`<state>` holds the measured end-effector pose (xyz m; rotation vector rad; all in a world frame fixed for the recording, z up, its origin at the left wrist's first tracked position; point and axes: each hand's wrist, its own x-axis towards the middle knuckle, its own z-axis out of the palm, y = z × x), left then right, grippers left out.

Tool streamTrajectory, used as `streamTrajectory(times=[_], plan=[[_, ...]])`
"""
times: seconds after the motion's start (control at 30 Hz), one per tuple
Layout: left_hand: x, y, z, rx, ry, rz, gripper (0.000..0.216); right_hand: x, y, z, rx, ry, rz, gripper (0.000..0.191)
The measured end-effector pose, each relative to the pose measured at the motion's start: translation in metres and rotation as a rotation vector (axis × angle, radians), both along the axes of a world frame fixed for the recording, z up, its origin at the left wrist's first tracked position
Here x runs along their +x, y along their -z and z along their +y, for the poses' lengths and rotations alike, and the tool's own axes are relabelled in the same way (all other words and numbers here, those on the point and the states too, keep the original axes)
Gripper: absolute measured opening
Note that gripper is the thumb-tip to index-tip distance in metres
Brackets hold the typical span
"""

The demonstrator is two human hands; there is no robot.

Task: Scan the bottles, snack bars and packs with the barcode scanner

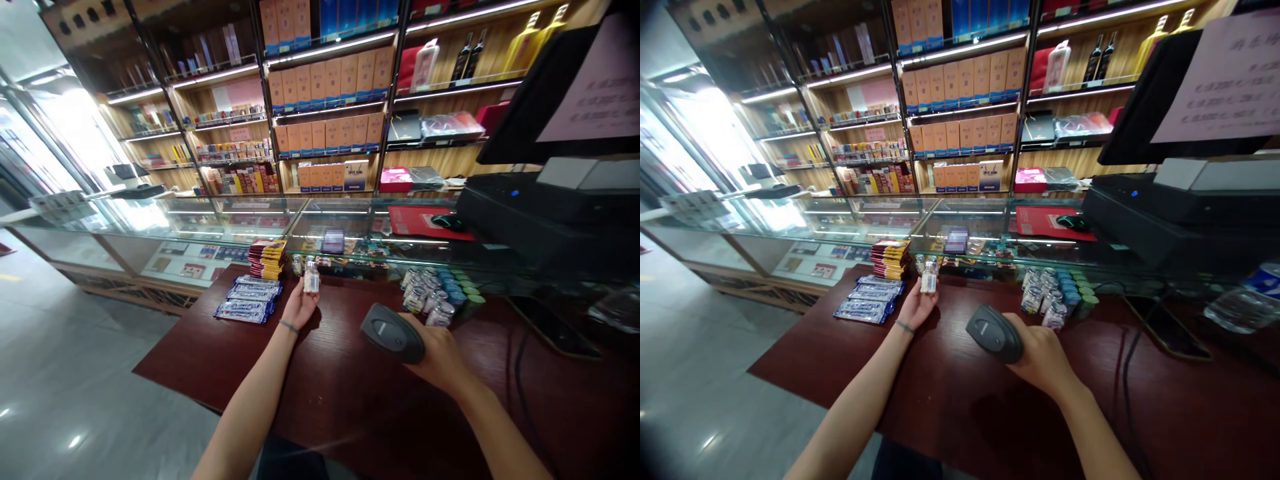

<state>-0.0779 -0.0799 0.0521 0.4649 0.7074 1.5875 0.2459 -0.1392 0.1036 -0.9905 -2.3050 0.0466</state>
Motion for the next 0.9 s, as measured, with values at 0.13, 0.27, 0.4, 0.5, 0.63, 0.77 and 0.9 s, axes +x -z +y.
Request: streamTrajectory(times=[0.13, 0.27, 0.4, 0.5, 0.63, 0.77, 0.9], plan=[[-0.013, -0.003, 0.004, 0.078, -0.068, 0.141, 0.038, 0.005, 0.007, 0.006, 0.004, 0.057, 0.005, 0.047], [-0.039, -0.007, 0.006, 0.099, -0.309, 0.421, 0.052, 0.005, 0.010, 0.008, 0.072, 0.067, 0.027, 0.047], [-0.054, -0.005, 0.004, -0.003, -0.578, 0.897, 0.047, 0.004, 0.009, 0.007, 0.123, 0.053, 0.054, 0.043], [-0.053, -0.001, 0.003, -0.023, -0.596, 1.159, 0.046, 0.004, 0.010, 0.008, 0.088, 0.051, 0.067, 0.042], [-0.045, 0.004, 0.006, -0.074, -0.569, 1.271, 0.049, 0.006, 0.011, 0.009, 0.026, 0.055, 0.092, 0.042], [-0.040, 0.008, 0.016, -0.129, -0.525, 1.260, 0.051, 0.009, 0.015, 0.010, 0.004, 0.034, 0.109, 0.041], [-0.039, 0.014, 0.025, -0.158, -0.555, 1.233, 0.051, 0.012, 0.021, 0.011, -0.067, 0.026, 0.123, 0.048]])
